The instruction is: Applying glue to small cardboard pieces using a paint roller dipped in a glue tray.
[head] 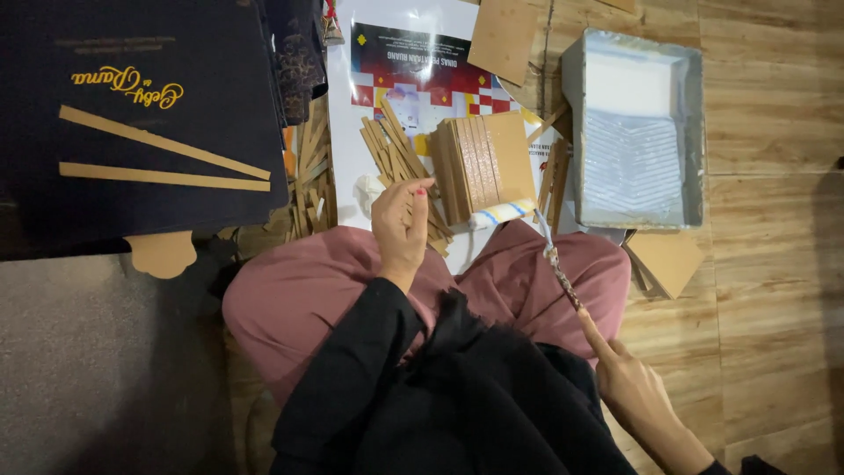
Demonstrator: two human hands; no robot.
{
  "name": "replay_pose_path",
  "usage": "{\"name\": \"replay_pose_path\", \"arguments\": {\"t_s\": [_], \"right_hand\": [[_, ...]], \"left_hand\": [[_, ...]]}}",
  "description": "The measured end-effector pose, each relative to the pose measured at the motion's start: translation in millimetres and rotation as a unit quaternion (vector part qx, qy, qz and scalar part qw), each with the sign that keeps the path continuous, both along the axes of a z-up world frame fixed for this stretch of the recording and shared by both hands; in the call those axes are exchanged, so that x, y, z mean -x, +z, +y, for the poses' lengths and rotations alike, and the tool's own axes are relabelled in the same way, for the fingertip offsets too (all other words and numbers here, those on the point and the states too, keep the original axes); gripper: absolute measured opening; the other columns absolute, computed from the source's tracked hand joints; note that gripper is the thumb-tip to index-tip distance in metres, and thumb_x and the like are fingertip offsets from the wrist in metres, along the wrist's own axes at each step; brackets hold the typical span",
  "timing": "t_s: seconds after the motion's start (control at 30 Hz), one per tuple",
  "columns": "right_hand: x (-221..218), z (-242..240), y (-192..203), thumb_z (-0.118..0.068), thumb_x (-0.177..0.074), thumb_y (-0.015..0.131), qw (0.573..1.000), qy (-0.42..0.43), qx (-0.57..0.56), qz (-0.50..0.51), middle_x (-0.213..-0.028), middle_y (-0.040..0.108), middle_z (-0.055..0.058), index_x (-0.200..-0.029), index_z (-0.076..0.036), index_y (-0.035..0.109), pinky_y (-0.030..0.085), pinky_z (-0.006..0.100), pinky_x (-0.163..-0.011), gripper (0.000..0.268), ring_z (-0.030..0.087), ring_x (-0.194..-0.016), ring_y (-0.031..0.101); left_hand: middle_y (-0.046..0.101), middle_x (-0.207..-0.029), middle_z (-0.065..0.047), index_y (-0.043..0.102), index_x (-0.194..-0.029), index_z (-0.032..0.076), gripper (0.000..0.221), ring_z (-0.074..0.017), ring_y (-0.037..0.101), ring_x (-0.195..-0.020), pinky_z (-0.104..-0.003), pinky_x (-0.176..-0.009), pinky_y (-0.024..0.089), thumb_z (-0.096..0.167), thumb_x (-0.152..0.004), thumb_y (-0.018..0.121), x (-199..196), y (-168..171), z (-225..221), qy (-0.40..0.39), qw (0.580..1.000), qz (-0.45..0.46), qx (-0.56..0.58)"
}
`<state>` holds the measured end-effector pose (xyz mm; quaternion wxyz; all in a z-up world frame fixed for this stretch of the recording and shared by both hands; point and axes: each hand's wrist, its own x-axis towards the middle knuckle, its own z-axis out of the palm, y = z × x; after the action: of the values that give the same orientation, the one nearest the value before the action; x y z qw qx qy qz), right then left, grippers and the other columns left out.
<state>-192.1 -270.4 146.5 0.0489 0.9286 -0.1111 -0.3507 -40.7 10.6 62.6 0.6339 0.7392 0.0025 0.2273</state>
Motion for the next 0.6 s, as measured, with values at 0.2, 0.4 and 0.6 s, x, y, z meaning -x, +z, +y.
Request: {"name": "replay_pose_path", "arguments": {"t_s": [0.2,0.4,0.6], "right_hand": [[0.4,6.7,15.8,-0.019,-0.088,0.028,0.997,-0.038,0.019,0.063,-0.078,0.055,0.007,-0.141,-0.045,0.008,0.046,0.039,-0.061,0.062,0.027,-0.061,0.058],[16.7,5.1,26.4,-0.023,-0.085,0.027,0.994,-0.067,-0.001,0.086,-0.102,0.062,0.003,-0.137,-0.053,0.009,0.044,0.041,-0.072,0.063,0.036,-0.088,0.060],[12.3,12.7,41.2,-0.012,-0.078,0.043,0.977,-0.152,-0.140,-0.055,-0.083,0.069,0.001,-0.131,-0.042,0.044,0.046,0.021,-0.072,0.061,0.013,-0.065,0.060]], "left_hand": [[0.066,-0.090,-0.006,0.063,-0.091,0.006,0.032,-0.0192,0.062,-0.086,-0.032,-0.078,0.048,0.027,-0.092,0.039,-1.4,-2.4,-0.3,0.009,1.000,0.001,0.007],[0.065,-0.091,-0.006,0.062,-0.093,0.006,0.030,-0.0194,0.062,-0.087,-0.031,-0.078,0.049,0.025,-0.093,0.039,-0.8,1.9,3.2,0.017,0.999,0.006,0.029],[0.065,-0.091,-0.006,0.062,-0.093,0.006,0.031,-0.0192,0.061,-0.086,-0.030,-0.077,0.048,0.026,-0.093,0.038,-1.8,0.1,6.3,0.034,0.999,0.006,0.042]]}}
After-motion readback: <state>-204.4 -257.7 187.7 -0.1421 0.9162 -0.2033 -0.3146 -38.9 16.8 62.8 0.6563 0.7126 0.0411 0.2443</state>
